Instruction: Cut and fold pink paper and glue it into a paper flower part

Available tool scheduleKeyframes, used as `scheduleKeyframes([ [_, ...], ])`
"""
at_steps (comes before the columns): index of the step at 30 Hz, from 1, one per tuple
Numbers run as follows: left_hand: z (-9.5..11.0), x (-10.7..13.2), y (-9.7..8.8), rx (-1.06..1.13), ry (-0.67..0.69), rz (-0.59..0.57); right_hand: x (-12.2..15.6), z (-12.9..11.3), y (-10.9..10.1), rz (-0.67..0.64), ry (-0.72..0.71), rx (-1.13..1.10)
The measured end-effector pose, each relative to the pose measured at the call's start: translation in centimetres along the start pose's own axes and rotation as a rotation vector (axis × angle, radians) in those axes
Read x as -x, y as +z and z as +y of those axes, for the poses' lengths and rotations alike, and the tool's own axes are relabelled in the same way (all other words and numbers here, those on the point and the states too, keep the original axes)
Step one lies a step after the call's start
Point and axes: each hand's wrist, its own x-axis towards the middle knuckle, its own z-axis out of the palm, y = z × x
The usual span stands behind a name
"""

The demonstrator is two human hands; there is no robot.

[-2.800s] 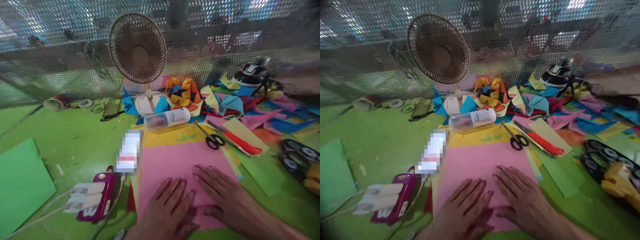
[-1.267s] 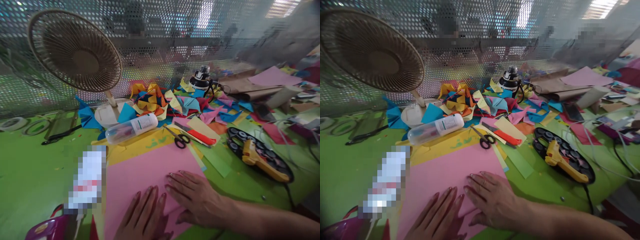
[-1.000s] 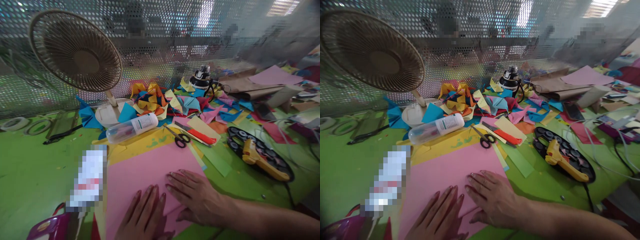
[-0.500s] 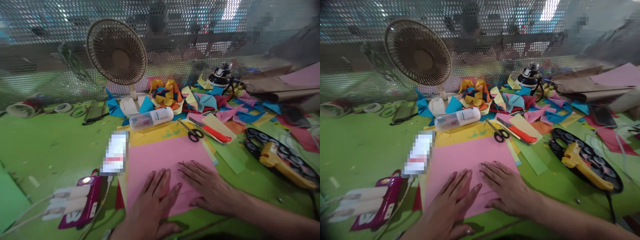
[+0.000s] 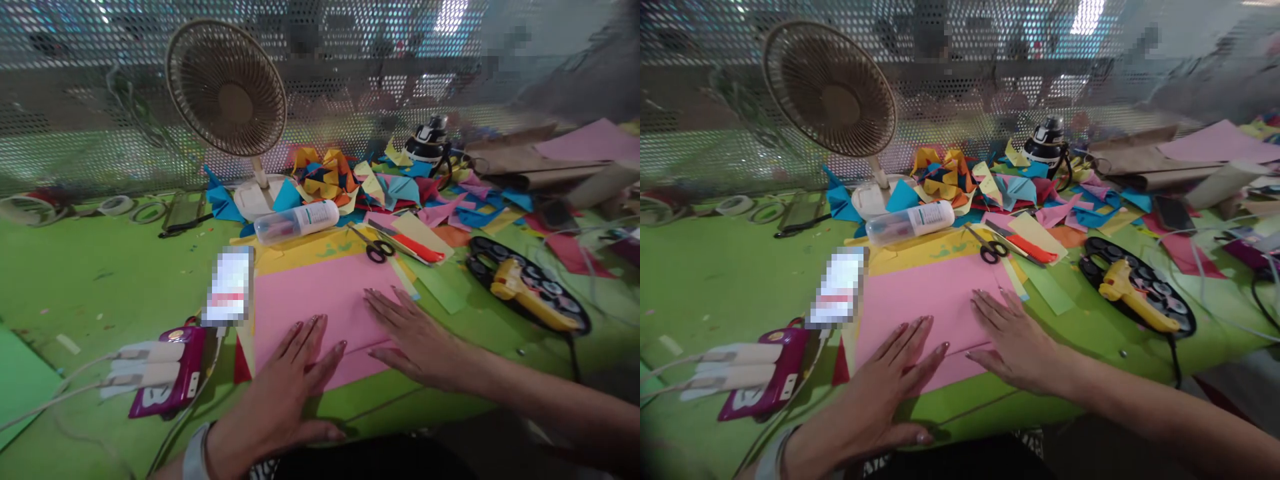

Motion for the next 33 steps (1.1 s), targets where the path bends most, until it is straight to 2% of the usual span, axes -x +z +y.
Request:
scheduleKeyframes([
  [2, 0.1, -0.1, -0.1, -0.006, -0.003, -0.021, -1.6, -1.5, 0.2, 0.041, 0.05, 0.04],
  [4, 0.1, -0.2, -0.1, -0.011, -0.002, -0.019, -2.7, -2.6, 0.8, 0.047, 0.033, 0.059],
  [7, 0.0, -0.1, 0.0, -0.008, 0.021, 0.02, -2.9, -2.8, 1.9, 0.073, -0.013, 0.077],
  [11, -0.4, 0.7, 0.2, -0.032, 0.03, 0.017, -0.7, -0.9, 2.7, 0.097, 0.063, 0.113],
  [16, -1.1, 3.2, 0.4, -0.091, 0.014, 0.006, 2.0, 1.6, 2.5, 0.074, 0.131, 0.136],
  [20, -1.7, 5.3, 0.3, -0.129, -0.045, -0.017, 3.2, 3.0, 2.4, 0.049, 0.118, 0.137],
  [23, -1.7, 6.0, -0.5, -0.143, -0.046, -0.009, 3.2, 3.5, 1.7, 0.018, 0.093, 0.1],
  [26, -0.7, 4.9, -2.1, -0.105, -0.077, 0.093, 2.2, 3.1, -0.4, 0.037, 0.1, 0.032],
  [28, 0.6, 2.9, -3.3, -0.007, -0.201, 0.174, 1.0, 2.3, -2.1, 0.043, 0.142, -0.069],
  [29, 1.3, 1.7, -3.7, 0.074, -0.29, 0.189, 0.2, 1.8, -2.9, 0.006, 0.159, -0.151],
  [30, 1.9, 0.3, -4.0, 0.168, -0.37, 0.173, -0.6, 1.4, -3.4, -0.073, 0.183, -0.25],
  [31, 2.4, -1.0, -4.1, 0.25, -0.389, 0.147, -1.3, 1.1, -3.6, -0.179, 0.193, -0.359],
  [33, 3.0, -3.4, -3.9, 0.39, -0.36, 0.075, -2.7, 0.9, -3.3, -0.425, 0.223, -0.62],
])
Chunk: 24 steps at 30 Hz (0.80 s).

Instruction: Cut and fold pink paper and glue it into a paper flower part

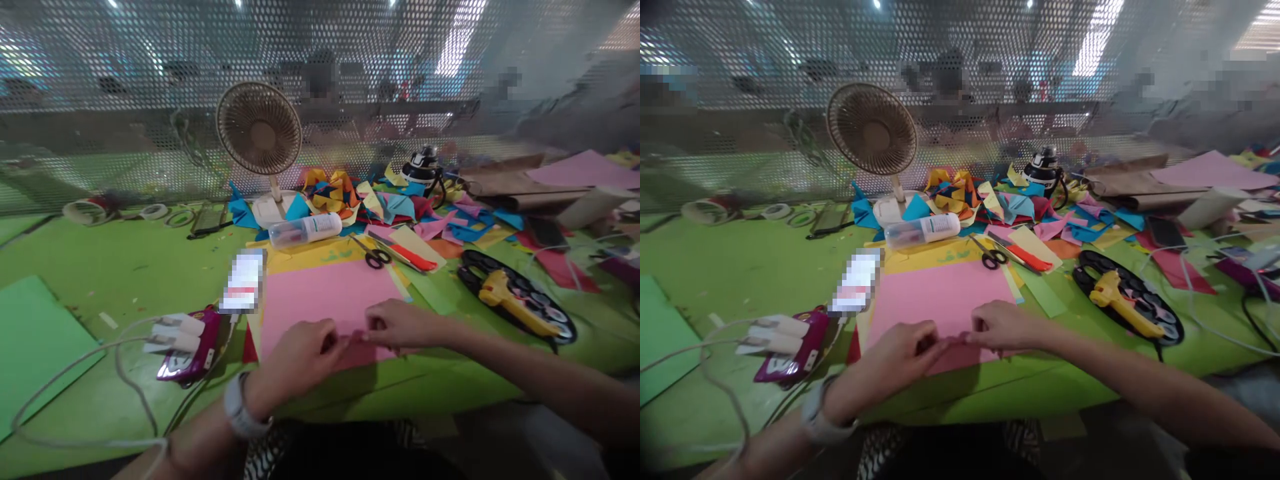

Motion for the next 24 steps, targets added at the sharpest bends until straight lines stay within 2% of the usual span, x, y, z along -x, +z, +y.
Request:
scheduleKeyframes([
  [2, 0.2, -1.6, 0.9, 0.155, 0.002, -0.139, -1.4, 0.5, 0.2, -0.213, 0.081, -0.219],
  [4, -0.3, -2.7, 1.8, 0.327, -0.084, -0.268, -2.5, 1.3, 0.3, -0.338, 0.13, -0.385],
  [7, -1.4, -3.4, 2.8, 0.528, -0.243, -0.404, -3.3, 2.1, 0.2, -0.408, 0.142, -0.52],
  [12, -2.4, -4.2, 3.5, 0.72, -0.337, -0.538, -3.5, 2.0, -0.3, -0.478, 0.188, -0.542],
  [14, -2.4, -4.4, 3.4, 0.771, -0.365, -0.561, -3.6, 2.1, -0.3, -0.475, 0.196, -0.531],
  [24, -1.4, -4.7, 3.0, 0.729, -0.452, -0.534, -3.4, 2.4, -0.7, -0.506, 0.197, -0.547],
])
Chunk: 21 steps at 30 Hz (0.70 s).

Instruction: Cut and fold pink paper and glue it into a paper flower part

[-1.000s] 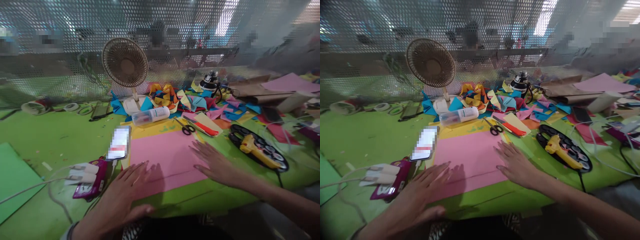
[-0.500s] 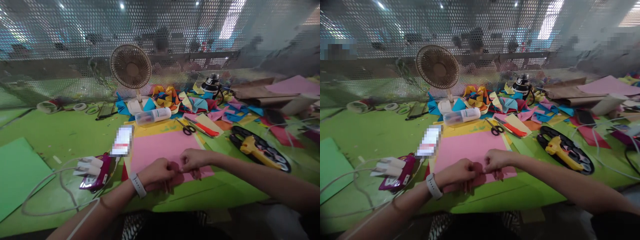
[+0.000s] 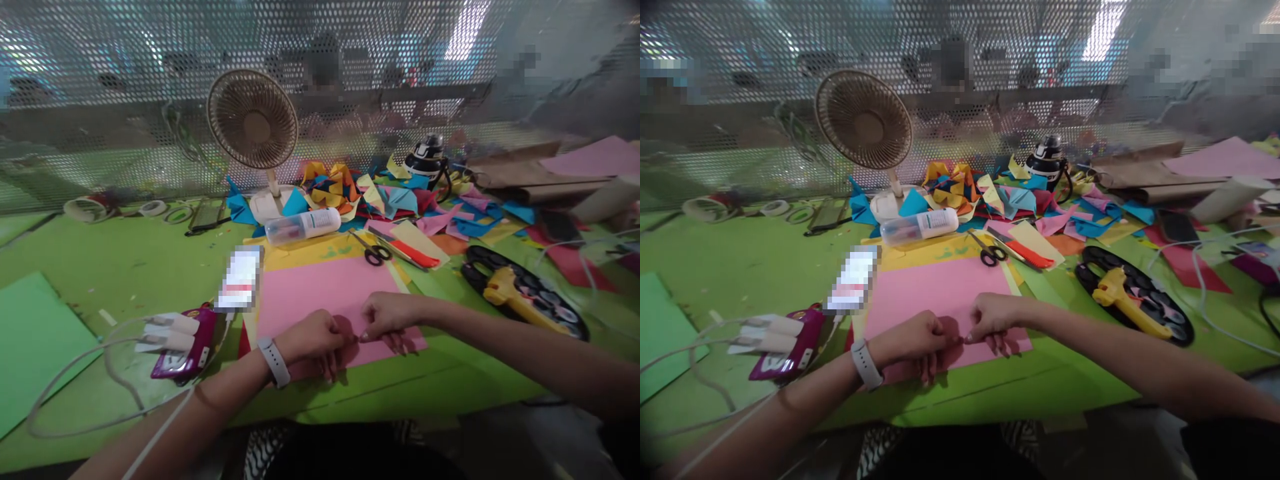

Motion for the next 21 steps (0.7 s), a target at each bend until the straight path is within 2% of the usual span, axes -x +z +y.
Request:
scheduleKeyframes([
  [4, 0.1, 0.0, 0.0, -0.025, -0.003, 0.002, -0.1, 0.4, -0.1, 0.002, -0.004, -0.017],
  [9, -0.6, 1.1, -0.7, -0.055, 0.004, 0.027, 0.9, 2.2, -1.0, 0.033, 0.031, -0.01],
  [17, -3.7, 3.3, -2.5, -0.116, -0.07, 0.096, 3.0, 3.5, -1.8, 0.21, 0.04, 0.088],
  [21, -5.0, 4.7, -3.6, -0.163, -0.129, 0.14, 3.5, 4.0, -2.1, 0.245, 0.043, 0.117],
])
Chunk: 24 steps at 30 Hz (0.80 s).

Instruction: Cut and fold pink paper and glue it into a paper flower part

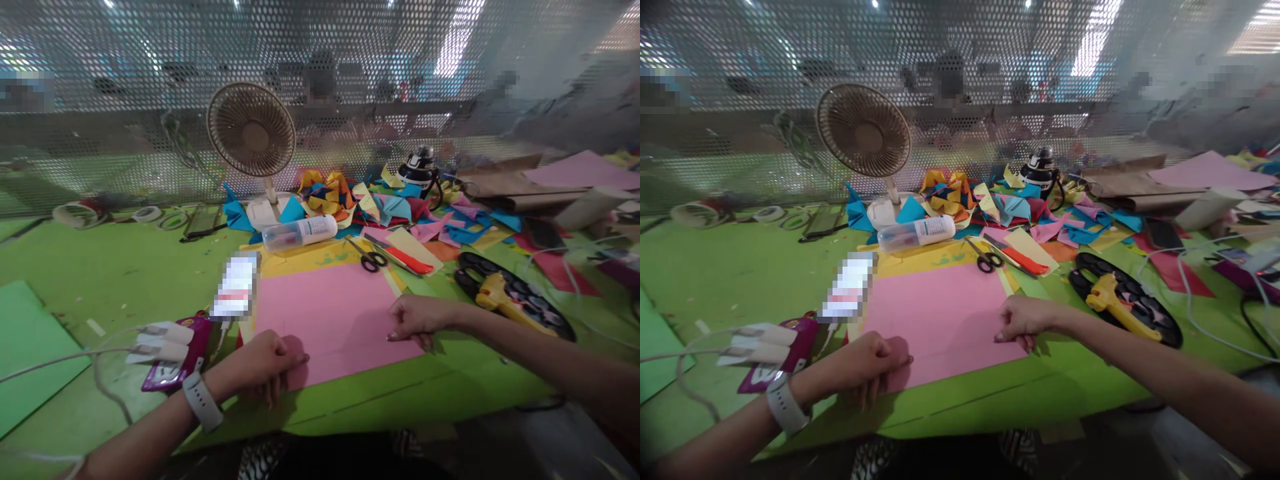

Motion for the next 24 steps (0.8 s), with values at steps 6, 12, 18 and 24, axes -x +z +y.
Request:
scheduleKeyframes([
  [6, -1.7, 1.9, -1.1, 0.004, -0.015, 0.026, 0.5, 0.9, -0.4, 0.025, -0.023, -0.031],
  [12, -2.4, 2.8, -1.0, -0.034, 0.037, 0.145, 0.6, 1.1, -1.1, 0.014, -0.055, -0.034],
  [18, 0.3, 2.8, 0.0, -0.292, 0.465, 0.515, 0.1, 0.2, -0.5, 0.076, -0.096, -0.031],
  [24, 2.1, 0.0, 1.4, -0.725, 0.867, 0.543, 1.4, 0.0, -2.8, 0.691, -0.234, 0.104],
])
